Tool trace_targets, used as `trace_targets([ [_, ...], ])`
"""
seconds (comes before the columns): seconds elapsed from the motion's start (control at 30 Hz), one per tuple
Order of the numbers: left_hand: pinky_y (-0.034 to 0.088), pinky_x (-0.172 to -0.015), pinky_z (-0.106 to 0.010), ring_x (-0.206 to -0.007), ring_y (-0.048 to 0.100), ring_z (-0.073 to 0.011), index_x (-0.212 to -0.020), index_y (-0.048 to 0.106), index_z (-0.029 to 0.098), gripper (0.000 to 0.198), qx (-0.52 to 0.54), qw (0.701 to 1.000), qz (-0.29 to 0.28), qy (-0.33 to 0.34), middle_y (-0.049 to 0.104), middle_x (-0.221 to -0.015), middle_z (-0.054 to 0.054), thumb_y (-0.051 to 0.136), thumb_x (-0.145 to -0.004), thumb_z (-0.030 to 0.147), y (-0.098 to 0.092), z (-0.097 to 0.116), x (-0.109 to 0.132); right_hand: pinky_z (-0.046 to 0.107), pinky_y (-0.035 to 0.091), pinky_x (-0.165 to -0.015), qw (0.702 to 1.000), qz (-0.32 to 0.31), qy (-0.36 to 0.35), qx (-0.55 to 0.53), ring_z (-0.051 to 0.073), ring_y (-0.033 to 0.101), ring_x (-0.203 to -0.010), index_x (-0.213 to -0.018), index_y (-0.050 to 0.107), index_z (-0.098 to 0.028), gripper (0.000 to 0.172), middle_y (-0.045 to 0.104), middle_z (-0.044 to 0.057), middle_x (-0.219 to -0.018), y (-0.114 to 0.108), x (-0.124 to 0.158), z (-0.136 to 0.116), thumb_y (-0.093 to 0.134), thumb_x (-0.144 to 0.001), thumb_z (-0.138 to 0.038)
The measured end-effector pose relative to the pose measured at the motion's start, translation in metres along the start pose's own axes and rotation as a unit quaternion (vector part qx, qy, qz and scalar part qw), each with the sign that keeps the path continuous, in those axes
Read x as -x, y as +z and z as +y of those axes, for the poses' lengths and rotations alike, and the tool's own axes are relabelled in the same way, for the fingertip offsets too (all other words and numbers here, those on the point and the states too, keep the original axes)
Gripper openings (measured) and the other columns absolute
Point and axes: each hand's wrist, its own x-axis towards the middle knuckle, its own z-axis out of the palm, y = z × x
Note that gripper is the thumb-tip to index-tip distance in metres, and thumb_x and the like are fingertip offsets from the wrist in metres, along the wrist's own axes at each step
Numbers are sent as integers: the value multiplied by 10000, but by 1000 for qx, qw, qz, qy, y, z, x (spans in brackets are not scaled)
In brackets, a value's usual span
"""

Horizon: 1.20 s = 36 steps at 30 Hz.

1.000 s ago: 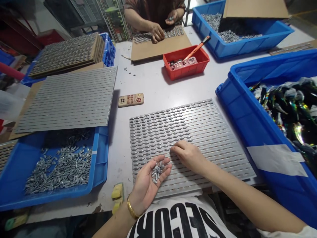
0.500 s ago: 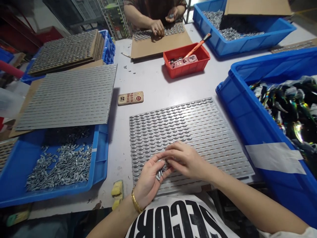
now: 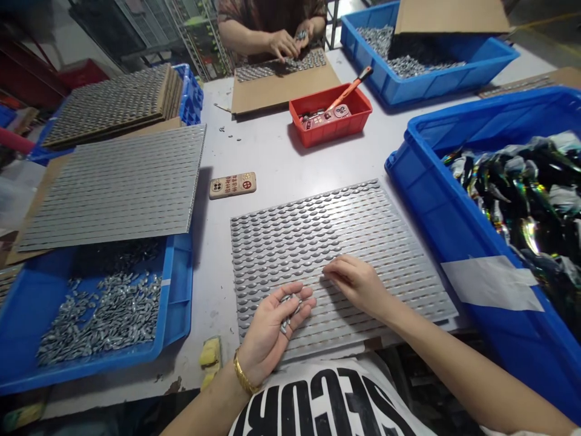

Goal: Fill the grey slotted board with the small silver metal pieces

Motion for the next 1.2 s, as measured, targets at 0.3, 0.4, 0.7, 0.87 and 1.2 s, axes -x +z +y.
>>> trace_targets([
  [0.3, 526, -831, -326, -844, 688, -196, -1004, 559, 150, 228, -16, 1000, -10, -10, 688, -1007, -130, 643, -813, 240, 1, -7, -1, 300, 479, -726, 989, -20, -50, 140, 178, 567, -834, -944, 609, -199, 189, 627, 69, -909, 20, -2, 15, 444, -907, -114],
  [0.4, 519, -836, -331, -852, 680, -194, -951, 555, 154, 207, -15, 1000, -11, -2, 687, -988, -124, 657, -805, 260, 2, -6, -1, 288, 466, -712, 981, -32, -55, 185, 180, 551, -820, -926, 617, -189, 204, 614, 74, -889, 20, -2, 16, 441, -892, -91],
  [0.7, 497, -648, -225, -646, 527, -78, -911, 647, 144, 207, -25, 998, -7, 54, 547, -712, 8, 703, -766, 282, 2, -14, -9, 285, 479, -703, 999, -31, 2, 37, 171, 582, -825, -1032, 617, -207, 172, 624, 71, -949, 10, -5, -1, 487, -920, -199],
  [0.87, 492, -669, -225, -673, 567, -88, -907, 654, 144, 206, -30, 998, 1, 64, 622, -777, -24, 720, -732, 229, 5, -16, -10, 237, 485, -599, 977, -69, 109, -172, 145, 612, -746, -981, 629, -211, 135, 663, 32, -872, 8, 3, -30, 549, -905, -290],
  [1.2, 521, -857, -342, -879, 662, -184, -1034, 614, 134, 235, 4, 999, -3, 35, 679, -1018, -118, 615, -804, 184, 15, -18, -12, 293, 495, -743, 998, -6, 18, -58, 162, 611, -864, -1029, 616, -225, 174, 652, 46, -935, -1, 15, -5, 500, -915, -165],
])
